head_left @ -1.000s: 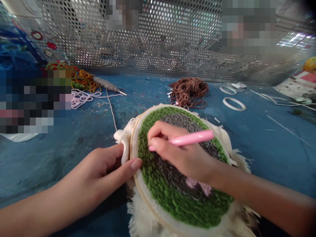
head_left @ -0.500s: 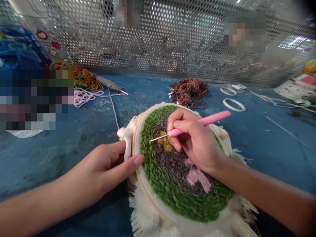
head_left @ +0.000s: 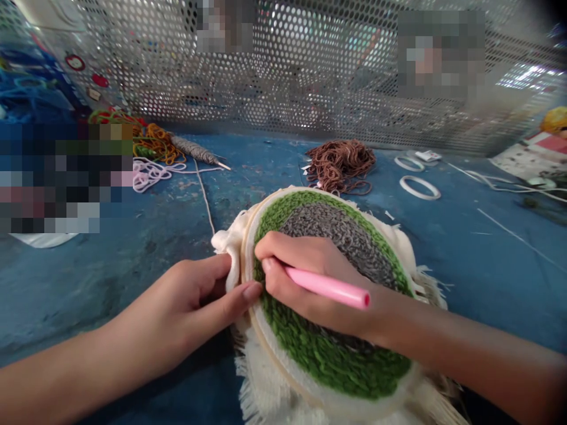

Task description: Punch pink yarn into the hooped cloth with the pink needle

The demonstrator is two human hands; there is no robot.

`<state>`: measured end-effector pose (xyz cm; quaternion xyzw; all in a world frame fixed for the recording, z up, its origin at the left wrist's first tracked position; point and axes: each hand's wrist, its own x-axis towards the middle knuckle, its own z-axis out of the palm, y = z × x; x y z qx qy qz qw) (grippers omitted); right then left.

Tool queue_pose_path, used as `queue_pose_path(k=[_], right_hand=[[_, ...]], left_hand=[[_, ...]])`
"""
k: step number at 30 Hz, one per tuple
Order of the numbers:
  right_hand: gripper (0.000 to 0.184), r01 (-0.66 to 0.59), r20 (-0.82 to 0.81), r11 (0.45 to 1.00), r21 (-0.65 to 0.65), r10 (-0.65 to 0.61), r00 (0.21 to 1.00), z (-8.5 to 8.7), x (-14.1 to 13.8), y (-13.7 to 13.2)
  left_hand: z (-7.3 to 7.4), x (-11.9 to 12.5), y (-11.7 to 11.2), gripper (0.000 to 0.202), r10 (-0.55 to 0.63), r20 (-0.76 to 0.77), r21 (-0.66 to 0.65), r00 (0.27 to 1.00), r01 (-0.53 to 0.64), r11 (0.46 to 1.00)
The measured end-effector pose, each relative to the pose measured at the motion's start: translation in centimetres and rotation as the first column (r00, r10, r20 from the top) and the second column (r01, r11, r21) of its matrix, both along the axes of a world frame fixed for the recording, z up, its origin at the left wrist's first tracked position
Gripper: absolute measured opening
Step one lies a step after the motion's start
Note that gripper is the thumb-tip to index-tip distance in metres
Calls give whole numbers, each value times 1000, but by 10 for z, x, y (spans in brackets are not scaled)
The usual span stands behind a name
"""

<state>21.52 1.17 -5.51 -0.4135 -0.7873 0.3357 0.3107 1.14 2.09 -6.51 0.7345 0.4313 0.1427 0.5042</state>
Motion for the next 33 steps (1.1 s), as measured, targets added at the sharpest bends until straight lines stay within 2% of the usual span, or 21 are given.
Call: queue_pose_path(k=[1, 3, 6, 8, 10, 24, 26, 29, 33], right_hand=[[10, -10, -19, 999, -32, 9, 1000, 0, 0, 2], [13, 10, -182, 989, -147, -37, 983, -2, 2, 8], [17, 47, -498, 945, -323, -212, 841, -6, 8, 15], [16, 60, -603, 925, -375, -293, 742, -9, 12, 17], [15, 56, -635, 921, -384, -308, 709, -9, 14, 17], [15, 42, -649, 940, -338, -265, 713, -9, 14, 12], [16, 46, -620, 944, -325, -250, 744, -9, 14, 11], [17, 84, -514, 961, -265, -214, 830, -9, 13, 7], [14, 109, -267, 993, -50, -118, 957, -5, 8, 0]], left_hand=[[0, 0, 0, 45, -5, -15, -5, 1000, 4, 1000], [0, 1, 0, 44, -11, -38, -27, 999, 10, 1000], [1, 2, 2, 43, -21, -33, -30, 999, 20, 999], [1, 2, 2, 42, -44, -13, -58, 999, 43, 997], [2, 3, 3, 41, -49, 15, -85, 999, 50, 995], [6, 3, 1, 33, -37, 118, -161, 992, 56, 985], [6, 3, 1, 32, -34, 129, -164, 991, 55, 985], [4, 2, 1, 35, -25, 111, -141, 993, 41, 989], [0, 2, 3, 40, -9, 58, -95, 998, 15, 995]])
